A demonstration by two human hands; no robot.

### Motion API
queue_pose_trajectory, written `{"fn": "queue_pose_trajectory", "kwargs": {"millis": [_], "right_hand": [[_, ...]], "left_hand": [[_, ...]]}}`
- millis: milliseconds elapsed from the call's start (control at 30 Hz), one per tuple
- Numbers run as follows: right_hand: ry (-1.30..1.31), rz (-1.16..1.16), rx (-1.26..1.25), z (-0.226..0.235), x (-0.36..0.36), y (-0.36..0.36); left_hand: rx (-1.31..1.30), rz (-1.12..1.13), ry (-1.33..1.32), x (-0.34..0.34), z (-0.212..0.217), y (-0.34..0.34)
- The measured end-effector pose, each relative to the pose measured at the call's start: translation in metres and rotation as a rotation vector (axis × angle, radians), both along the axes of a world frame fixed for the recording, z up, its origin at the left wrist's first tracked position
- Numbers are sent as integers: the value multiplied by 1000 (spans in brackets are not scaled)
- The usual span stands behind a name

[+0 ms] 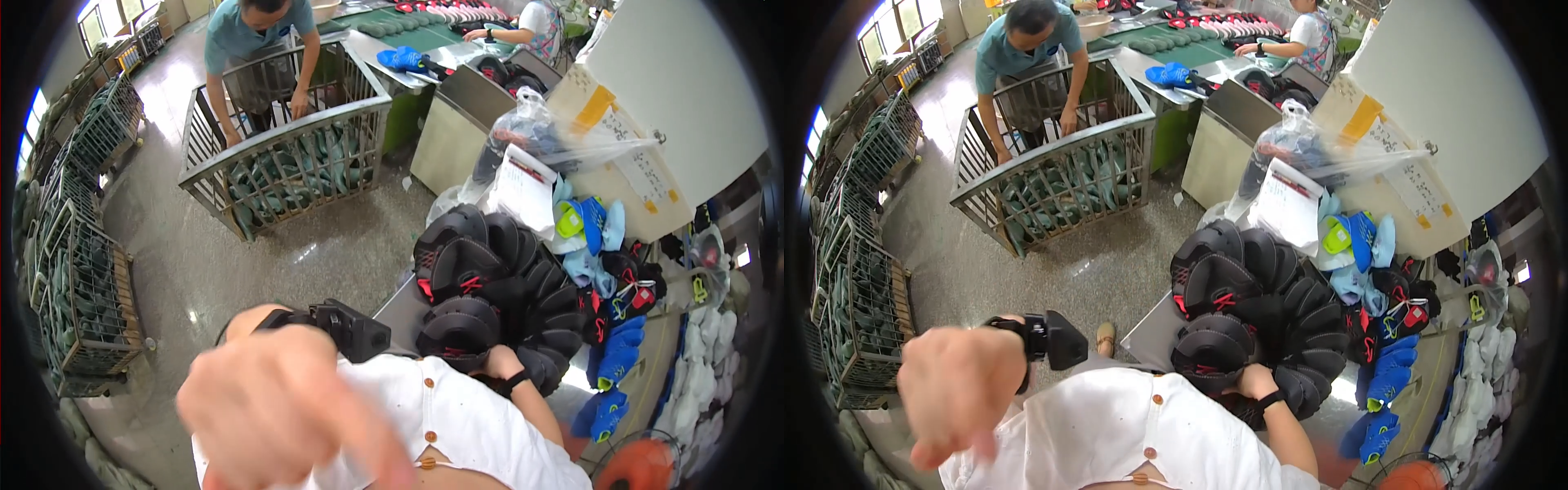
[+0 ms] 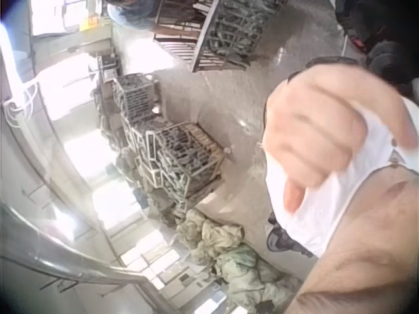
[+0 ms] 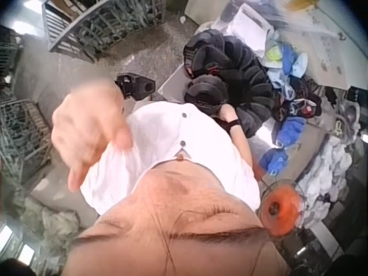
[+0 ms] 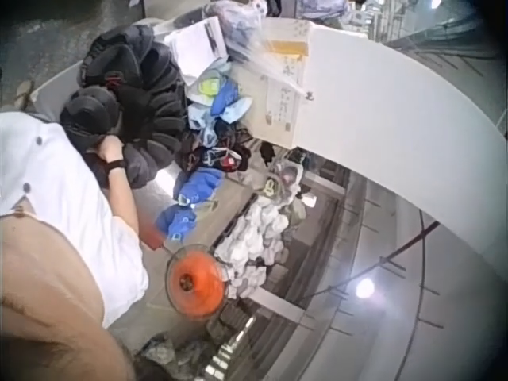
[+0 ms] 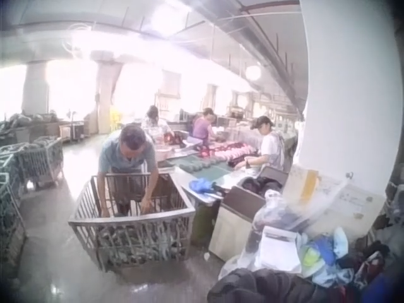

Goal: Sort and organize various shoe upper components and inner linings on a metal workstation in a shoe factory.

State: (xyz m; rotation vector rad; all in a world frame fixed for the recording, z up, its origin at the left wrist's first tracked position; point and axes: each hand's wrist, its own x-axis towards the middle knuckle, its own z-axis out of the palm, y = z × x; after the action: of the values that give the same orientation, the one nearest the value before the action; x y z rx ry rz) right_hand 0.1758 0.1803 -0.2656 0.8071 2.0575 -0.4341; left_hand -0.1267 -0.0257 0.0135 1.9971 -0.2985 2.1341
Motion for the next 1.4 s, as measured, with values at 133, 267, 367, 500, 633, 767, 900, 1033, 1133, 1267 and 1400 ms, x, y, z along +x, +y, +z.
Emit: {"fn": "queue_pose_trajectory", "kwargs": {"millis": [133,267,367,500,633,767,900,1033,1133,1267,1400], "right_hand": [[35,104,-20,19,-20,-3],[0,41,-3,10,-8,-2],[44,60,12,8,-10,-5],[207,-36,107,10,-6,-14],[131,-31,74,5,2,-10],[134,-2,71,-1,2,-7],[125,-10,70,-5,3,-8],[129,0,70,-6,3,-8],[112,-7,70,-10,5,-6],[130,-21,65,-14,9,-4],[127,-9,86,-13,4,-5]], "left_hand": [[171,152,-161,32,17,-28],[61,15,103,21,18,-6],[473,139,-247,36,-11,-18],[490,42,-17,34,14,19],[365,-112,12,28,-17,-2],[184,-326,84,27,-32,-16],[199,-410,54,33,-21,-3],[571,70,-134,43,10,26],[605,69,-134,40,9,30],[114,-338,124,17,-23,-8],[373,-310,192,15,-24,-1]]}}
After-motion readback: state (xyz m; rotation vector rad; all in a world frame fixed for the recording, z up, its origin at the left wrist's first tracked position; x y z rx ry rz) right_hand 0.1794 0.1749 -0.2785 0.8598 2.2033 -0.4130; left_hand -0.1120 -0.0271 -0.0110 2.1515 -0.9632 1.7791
